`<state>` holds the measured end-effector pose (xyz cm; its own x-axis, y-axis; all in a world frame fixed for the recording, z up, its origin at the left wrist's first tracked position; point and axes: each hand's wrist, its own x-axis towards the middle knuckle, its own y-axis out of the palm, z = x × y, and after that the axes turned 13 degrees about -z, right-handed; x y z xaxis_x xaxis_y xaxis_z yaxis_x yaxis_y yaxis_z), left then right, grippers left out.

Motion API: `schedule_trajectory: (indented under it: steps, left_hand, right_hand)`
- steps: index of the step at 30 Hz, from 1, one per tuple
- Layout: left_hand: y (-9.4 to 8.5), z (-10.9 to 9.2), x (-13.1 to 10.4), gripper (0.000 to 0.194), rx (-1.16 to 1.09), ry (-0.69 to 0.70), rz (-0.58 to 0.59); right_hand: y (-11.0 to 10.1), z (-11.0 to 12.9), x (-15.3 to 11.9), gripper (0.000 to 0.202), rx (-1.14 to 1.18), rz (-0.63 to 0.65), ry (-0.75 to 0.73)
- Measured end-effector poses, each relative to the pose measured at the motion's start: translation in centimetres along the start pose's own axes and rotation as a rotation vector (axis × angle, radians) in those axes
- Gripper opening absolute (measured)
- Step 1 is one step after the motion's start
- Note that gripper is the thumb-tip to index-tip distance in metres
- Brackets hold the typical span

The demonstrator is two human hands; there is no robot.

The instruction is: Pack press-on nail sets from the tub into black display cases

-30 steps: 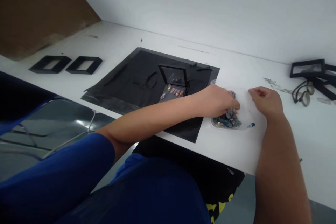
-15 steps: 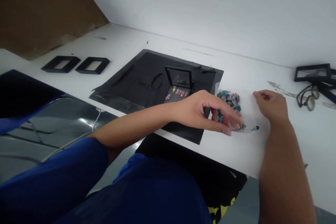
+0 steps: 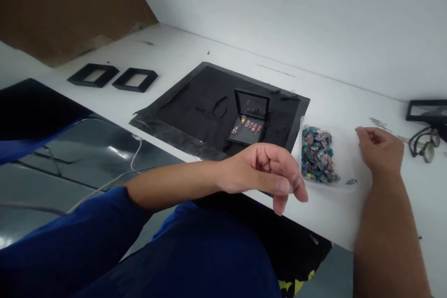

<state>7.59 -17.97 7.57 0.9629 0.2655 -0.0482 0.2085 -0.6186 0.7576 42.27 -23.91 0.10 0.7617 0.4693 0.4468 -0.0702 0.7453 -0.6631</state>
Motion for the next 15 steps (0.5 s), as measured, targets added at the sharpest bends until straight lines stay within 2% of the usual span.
schedule_trajectory:
  steps: [4,7,11,15]
  left_hand:
    - [-0.8,0.7,-1.3,0.017,-0.12,0.035,-0.035]
    - [-1.4,1.2,-2.7,0.016,-0.174,0.036,0.005]
    - [-1.9,2.5,-4.4,0.027,-0.181,-0.038,0.12]
    - [-2.7,3.9,-5.2,0.04,-0.128,-0.092,0.134]
  right_hand:
    - [0.0,-0.3,0.2,0.033,0.011,-0.022,0.002]
    - [-0.2,-0.5,0.4,0.033,0.014,-0.056,0.003]
    - [-0.8,-0.8,0.6,0.03,0.014,-0.112,-0.004]
    - [-1.2,-0.6,0.7,0.029,0.048,-0.154,0.001]
